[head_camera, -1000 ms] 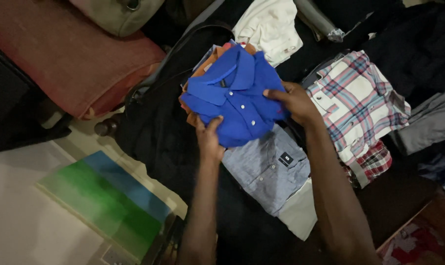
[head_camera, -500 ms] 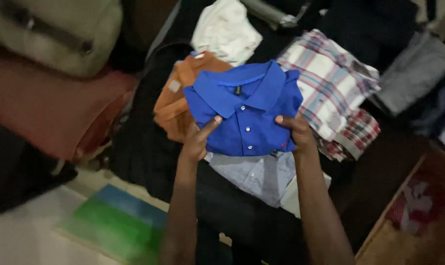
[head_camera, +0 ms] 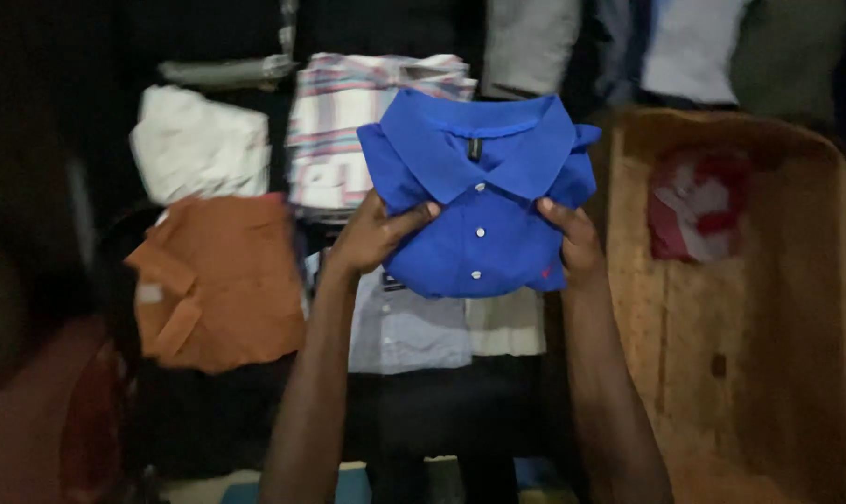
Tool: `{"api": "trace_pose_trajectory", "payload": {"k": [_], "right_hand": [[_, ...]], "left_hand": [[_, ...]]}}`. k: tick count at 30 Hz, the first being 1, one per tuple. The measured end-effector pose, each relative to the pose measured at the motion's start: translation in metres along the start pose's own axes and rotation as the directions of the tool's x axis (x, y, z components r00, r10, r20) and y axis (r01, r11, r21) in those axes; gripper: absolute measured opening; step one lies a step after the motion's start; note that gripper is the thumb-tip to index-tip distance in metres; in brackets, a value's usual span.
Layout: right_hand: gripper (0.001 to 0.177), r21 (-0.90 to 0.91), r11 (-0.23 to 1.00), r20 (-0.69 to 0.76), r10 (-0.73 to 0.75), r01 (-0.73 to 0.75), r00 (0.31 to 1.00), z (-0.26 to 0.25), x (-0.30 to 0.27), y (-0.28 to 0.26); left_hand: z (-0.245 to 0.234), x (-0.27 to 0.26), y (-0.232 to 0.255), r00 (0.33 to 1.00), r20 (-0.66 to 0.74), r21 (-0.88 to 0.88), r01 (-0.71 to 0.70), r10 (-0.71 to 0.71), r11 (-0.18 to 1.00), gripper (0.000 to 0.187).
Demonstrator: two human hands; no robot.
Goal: Packing folded clothes into a suitcase.
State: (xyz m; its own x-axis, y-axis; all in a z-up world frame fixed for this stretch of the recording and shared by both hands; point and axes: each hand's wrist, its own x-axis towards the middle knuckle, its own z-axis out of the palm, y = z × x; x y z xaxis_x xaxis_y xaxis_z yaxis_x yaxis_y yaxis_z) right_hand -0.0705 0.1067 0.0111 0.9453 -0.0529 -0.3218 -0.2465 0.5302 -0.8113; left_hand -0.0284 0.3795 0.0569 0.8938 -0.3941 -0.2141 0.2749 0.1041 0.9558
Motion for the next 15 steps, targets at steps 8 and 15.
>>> {"api": "trace_pose_trajectory", "payload": {"k": [8,15], "right_hand": [[0.035,0.042,0.955,-0.19,-0.282,0.295,0.94,-0.122,-0.033,-0.05],[0.02,0.171,0.92,-0.35,-0.278,0.353,0.895,-0.241,-0.064,-0.07]], "left_hand": [[0.131,0.096,0.01,0.98,0.197,0.23,-0.024,-0.023,0.973,0.025],[0.26,0.187,-0.024,0.867,0.496,0.321,-0.238,0.051,0.917,0.027]]}}
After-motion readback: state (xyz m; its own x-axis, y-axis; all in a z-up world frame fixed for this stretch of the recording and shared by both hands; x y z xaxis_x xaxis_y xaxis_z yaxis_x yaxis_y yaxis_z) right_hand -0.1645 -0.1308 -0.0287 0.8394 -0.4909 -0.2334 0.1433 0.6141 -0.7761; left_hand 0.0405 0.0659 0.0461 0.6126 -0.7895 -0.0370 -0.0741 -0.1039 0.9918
